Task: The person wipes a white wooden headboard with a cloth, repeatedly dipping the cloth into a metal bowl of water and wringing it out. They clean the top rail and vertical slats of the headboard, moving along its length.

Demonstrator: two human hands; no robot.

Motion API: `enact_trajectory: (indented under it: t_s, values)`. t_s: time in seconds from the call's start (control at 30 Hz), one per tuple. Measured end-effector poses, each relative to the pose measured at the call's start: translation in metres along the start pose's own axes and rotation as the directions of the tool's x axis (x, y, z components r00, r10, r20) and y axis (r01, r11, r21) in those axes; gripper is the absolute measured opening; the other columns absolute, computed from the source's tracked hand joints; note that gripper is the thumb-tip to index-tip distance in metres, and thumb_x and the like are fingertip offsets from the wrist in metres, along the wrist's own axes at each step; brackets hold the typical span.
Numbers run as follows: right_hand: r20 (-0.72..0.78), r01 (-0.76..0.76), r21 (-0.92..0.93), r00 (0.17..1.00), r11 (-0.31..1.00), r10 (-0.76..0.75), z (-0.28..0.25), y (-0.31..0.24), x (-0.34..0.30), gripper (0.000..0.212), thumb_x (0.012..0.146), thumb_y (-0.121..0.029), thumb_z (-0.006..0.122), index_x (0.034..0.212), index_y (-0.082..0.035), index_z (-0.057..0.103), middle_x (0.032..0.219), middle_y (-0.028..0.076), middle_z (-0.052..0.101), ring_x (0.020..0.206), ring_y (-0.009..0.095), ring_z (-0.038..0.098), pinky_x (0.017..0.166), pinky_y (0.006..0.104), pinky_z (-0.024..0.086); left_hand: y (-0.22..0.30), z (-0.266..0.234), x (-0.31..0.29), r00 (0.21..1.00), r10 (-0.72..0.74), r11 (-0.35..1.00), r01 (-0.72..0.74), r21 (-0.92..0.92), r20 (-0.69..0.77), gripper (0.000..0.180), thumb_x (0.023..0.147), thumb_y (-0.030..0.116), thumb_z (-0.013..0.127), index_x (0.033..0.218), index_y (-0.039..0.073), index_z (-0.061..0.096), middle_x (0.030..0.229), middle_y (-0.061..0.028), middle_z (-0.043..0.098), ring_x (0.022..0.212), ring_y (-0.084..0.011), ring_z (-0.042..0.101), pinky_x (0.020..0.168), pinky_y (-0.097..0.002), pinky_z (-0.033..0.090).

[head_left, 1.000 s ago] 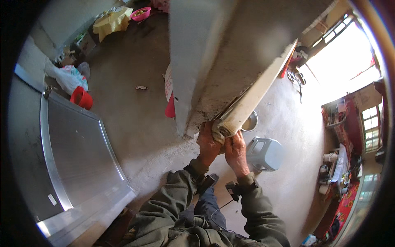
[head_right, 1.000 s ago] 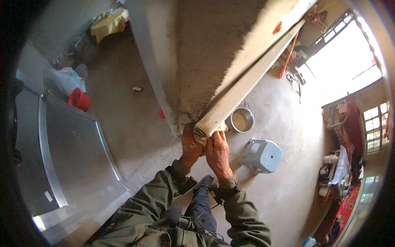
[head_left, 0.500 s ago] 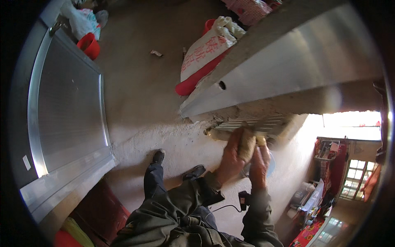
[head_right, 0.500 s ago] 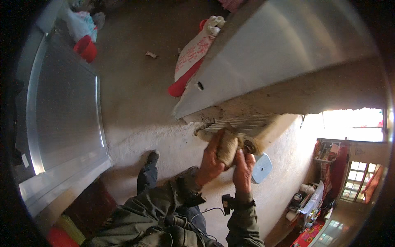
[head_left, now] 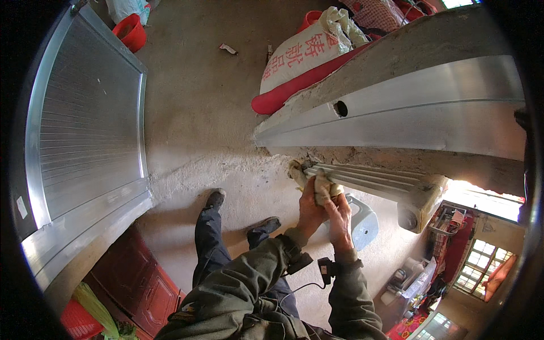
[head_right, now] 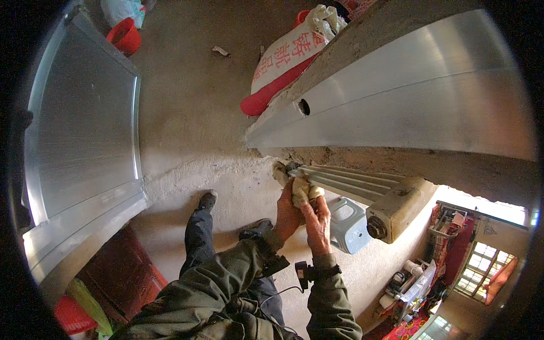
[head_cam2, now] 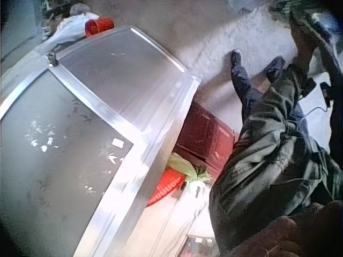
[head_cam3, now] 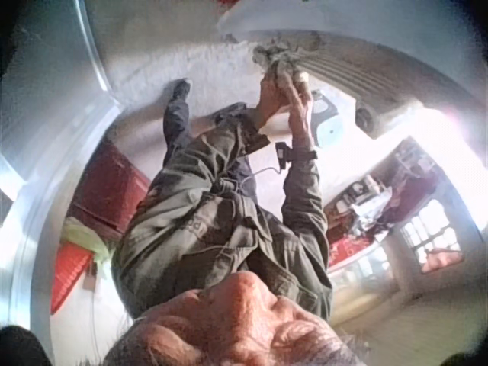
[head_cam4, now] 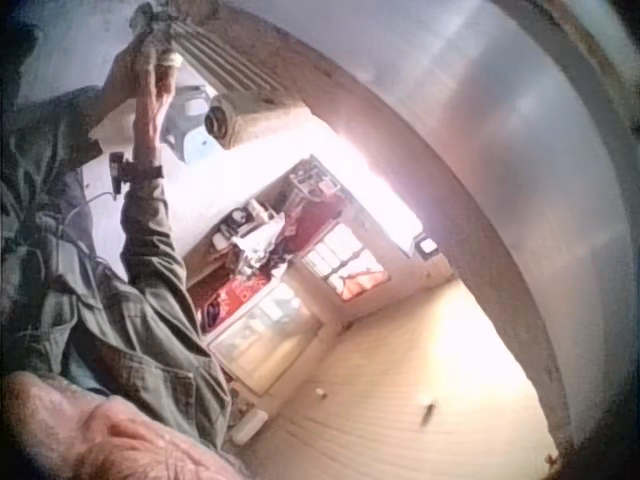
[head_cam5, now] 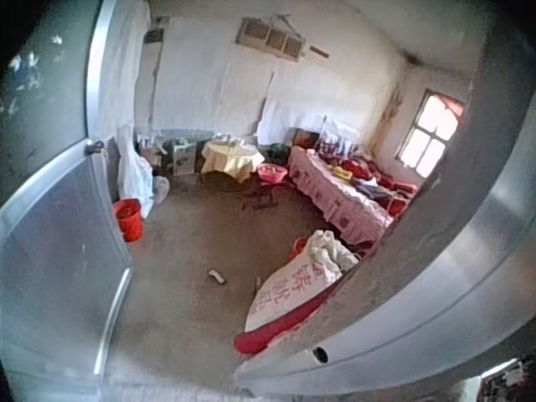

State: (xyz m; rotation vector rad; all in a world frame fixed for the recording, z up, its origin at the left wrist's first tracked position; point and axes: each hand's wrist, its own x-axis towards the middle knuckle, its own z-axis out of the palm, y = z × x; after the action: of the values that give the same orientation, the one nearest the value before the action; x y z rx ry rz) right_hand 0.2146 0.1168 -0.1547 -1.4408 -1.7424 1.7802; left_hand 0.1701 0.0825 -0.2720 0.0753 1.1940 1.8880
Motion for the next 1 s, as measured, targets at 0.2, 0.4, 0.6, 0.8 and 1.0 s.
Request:
enact_trajectory:
  t_s: [0.2, 0.4, 0.6, 0.8, 1.0]
  values:
    - [0.049, -0.041, 0.344, 0.998, 0.938, 0.025, -0.004, 0.032, -0.024, 0.066, 0.099, -0.029, 0.075, 0.153, -0.002, 0.049, 0.141, 0.011, 0.062, 0.127, 0.023, 0.060, 0.111, 0.0373, 0.047, -0.008, -0.015, -0.052, 0.974, 0.204, 0.827, -0.224, 0.516, 0.096, 0.056, 0.101, 0.026, 0.069, 0.148, 0.002, 0.050, 0.140, -0.0222, 0.061, 0.130, -0.0383, 0.060, 0.113, -0.0463, 0.047]
    - [-0.060, -0.151, 0.405, 0.980, 0.902, 0.191, -0.030, 0.057, -0.033, 0.052, 0.099, -0.015, 0.070, 0.146, -0.001, 0.056, 0.132, 0.012, 0.068, 0.118, 0.023, 0.068, 0.099, 0.0344, 0.057, 0.007, -0.016, -0.078, 0.915, 0.115, 0.782, -0.324, 0.533, 0.387, 0.076, 0.095, 0.006, 0.065, 0.162, 0.001, 0.029, 0.154, -0.0282, 0.049, 0.142, -0.0429, 0.050, 0.121, -0.0466, 0.039]
    - [-0.153, -0.173, 0.534, 0.943, 0.828, 0.296, -0.073, 0.090, -0.060, 0.048, 0.097, -0.010, 0.068, 0.143, 0.000, 0.058, 0.131, 0.013, 0.069, 0.111, 0.024, 0.071, 0.091, 0.0349, 0.061, 0.018, -0.091, -0.012, 0.943, -0.119, 0.768, -0.111, 0.631, 0.311, 0.053, 0.095, 0.002, 0.059, 0.148, 0.003, 0.053, 0.116, -0.0176, 0.070, 0.100, -0.0303, 0.071, 0.091, -0.0402, 0.059]
    - [-0.126, -0.150, 0.486, 0.963, 0.861, 0.239, -0.087, 0.090, -0.094, 0.052, 0.096, -0.011, 0.068, 0.146, -0.001, 0.057, 0.136, 0.013, 0.066, 0.112, 0.023, 0.069, 0.095, 0.0359, 0.058, 0.007, -0.107, 0.069, 0.844, -0.508, 0.814, 0.405, 0.416, 0.172, 0.060, 0.096, 0.007, 0.053, 0.156, 0.011, 0.047, 0.084, -0.0094, 0.068, 0.062, -0.0142, 0.064, 0.049, -0.0311, 0.057]
    - [-0.164, -0.194, 0.479, 0.938, 0.856, 0.305, -0.082, 0.096, -0.118, 0.051, 0.097, -0.011, 0.066, 0.146, 0.001, 0.055, 0.132, 0.014, 0.067, 0.113, 0.024, 0.068, 0.092, 0.0369, 0.060, -0.014, -0.085, 0.075, 0.775, -0.596, 0.802, 0.585, 0.118, 0.209, 0.057, 0.094, 0.005, 0.056, 0.150, 0.018, 0.053, 0.079, -0.0096, 0.069, 0.056, -0.0159, 0.063, 0.046, -0.0340, 0.055]
